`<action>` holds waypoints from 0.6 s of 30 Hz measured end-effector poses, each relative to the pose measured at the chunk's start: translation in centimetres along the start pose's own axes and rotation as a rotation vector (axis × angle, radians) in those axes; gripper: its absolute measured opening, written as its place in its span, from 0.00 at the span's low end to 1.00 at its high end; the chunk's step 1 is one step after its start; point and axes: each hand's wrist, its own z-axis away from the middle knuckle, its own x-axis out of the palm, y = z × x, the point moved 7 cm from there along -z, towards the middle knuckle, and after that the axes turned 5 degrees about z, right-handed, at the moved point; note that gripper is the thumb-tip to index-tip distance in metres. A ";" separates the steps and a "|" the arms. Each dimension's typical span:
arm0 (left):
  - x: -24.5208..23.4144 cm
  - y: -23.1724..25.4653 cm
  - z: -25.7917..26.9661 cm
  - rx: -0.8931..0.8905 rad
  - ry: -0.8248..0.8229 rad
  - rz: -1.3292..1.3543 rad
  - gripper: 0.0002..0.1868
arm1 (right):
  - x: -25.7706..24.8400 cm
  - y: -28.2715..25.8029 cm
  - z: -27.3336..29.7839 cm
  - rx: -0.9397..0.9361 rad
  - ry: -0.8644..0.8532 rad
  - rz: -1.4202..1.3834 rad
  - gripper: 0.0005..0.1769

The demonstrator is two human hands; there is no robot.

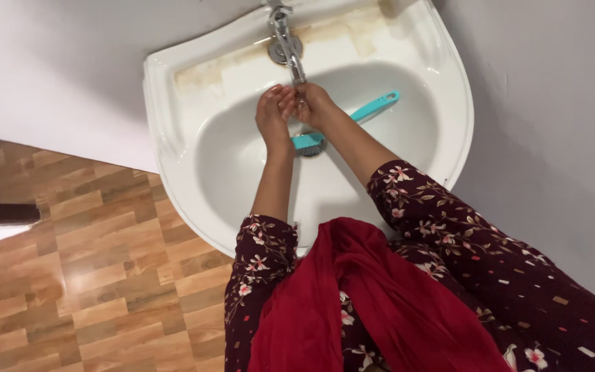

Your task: The person scrubs a white bathroom sink with a blue brush while the tap runs, then rinses their hands under the water, and continues scrubbing the sink basin and faucet area.

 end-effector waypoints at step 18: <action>-7.2 1.0 -4.1 -0.124 0.151 0.220 0.21 | 13.9 -4.9 6.0 -0.261 -0.035 0.556 0.18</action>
